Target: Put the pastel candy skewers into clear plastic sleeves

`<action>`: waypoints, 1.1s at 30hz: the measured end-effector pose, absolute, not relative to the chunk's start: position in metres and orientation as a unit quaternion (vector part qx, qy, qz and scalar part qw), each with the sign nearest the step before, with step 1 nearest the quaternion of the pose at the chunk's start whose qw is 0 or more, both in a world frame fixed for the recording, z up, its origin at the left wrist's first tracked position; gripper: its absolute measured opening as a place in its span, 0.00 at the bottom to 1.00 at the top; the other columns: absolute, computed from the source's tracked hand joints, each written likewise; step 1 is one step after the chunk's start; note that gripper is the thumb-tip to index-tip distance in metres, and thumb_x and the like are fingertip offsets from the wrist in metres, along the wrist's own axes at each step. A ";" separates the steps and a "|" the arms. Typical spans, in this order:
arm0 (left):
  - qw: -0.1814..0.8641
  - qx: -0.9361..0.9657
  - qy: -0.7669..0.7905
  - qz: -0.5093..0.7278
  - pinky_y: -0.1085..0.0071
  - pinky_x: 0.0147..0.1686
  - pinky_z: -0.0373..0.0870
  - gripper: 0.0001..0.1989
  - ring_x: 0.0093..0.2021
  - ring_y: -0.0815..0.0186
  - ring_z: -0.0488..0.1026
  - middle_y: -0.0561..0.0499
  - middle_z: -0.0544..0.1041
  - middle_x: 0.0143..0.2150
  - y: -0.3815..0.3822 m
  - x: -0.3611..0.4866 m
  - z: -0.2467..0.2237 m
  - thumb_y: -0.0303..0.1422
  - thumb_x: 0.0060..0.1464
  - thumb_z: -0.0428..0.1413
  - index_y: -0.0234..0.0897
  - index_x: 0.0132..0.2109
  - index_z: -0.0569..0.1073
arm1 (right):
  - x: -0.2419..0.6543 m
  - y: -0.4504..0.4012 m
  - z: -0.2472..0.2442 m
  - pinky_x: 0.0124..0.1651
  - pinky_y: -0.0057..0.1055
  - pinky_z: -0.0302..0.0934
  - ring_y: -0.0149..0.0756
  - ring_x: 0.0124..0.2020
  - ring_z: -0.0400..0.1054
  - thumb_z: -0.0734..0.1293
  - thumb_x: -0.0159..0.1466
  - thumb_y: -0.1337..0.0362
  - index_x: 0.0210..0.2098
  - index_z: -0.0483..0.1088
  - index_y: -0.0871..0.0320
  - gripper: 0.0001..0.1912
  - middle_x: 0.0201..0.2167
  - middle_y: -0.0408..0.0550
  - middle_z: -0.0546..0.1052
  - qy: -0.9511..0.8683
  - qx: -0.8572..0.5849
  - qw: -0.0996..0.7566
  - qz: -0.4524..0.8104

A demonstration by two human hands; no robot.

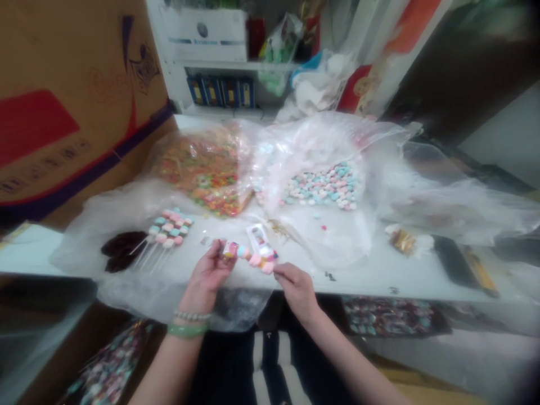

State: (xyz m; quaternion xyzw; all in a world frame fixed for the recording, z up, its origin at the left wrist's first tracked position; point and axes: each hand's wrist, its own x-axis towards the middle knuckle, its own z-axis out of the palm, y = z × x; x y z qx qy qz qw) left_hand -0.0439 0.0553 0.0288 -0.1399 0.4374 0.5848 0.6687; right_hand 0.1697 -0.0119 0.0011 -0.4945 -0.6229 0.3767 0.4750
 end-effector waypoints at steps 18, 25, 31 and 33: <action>0.650 0.014 0.451 0.611 0.62 0.35 0.80 0.10 0.30 0.63 0.78 0.50 0.78 0.28 0.055 -0.039 0.027 0.22 0.62 0.52 0.33 0.31 0.73 | 0.175 -0.014 -0.008 0.37 0.28 0.62 0.35 0.32 0.71 0.56 0.68 0.70 0.39 0.77 0.55 0.17 0.31 0.47 0.76 -0.709 -0.531 0.404 0.230; 0.611 0.042 0.478 0.630 0.67 0.32 0.79 0.08 0.28 0.65 0.78 0.48 0.79 0.28 0.055 -0.038 0.019 0.21 0.60 0.54 0.31 0.32 0.74 | 0.173 -0.014 -0.011 0.39 0.29 0.64 0.36 0.35 0.73 0.57 0.68 0.69 0.39 0.77 0.55 0.16 0.33 0.48 0.78 -0.690 -0.530 0.416 0.266; 0.598 -0.067 0.475 0.643 0.67 0.34 0.80 0.10 0.26 0.66 0.78 0.51 0.77 0.25 0.060 -0.038 0.021 0.20 0.60 0.53 0.33 0.31 0.72 | 0.169 -0.014 -0.009 0.41 0.29 0.66 0.36 0.36 0.74 0.60 0.66 0.67 0.38 0.77 0.55 0.13 0.34 0.47 0.79 -0.655 -0.513 0.454 0.318; 0.611 -0.104 0.464 0.633 0.65 0.34 0.80 0.10 0.27 0.65 0.78 0.51 0.77 0.25 0.061 -0.039 0.024 0.22 0.62 0.53 0.33 0.31 0.72 | 0.169 -0.013 -0.007 0.40 0.29 0.66 0.36 0.36 0.74 0.60 0.66 0.66 0.38 0.78 0.55 0.13 0.34 0.47 0.79 -0.648 -0.520 0.459 0.315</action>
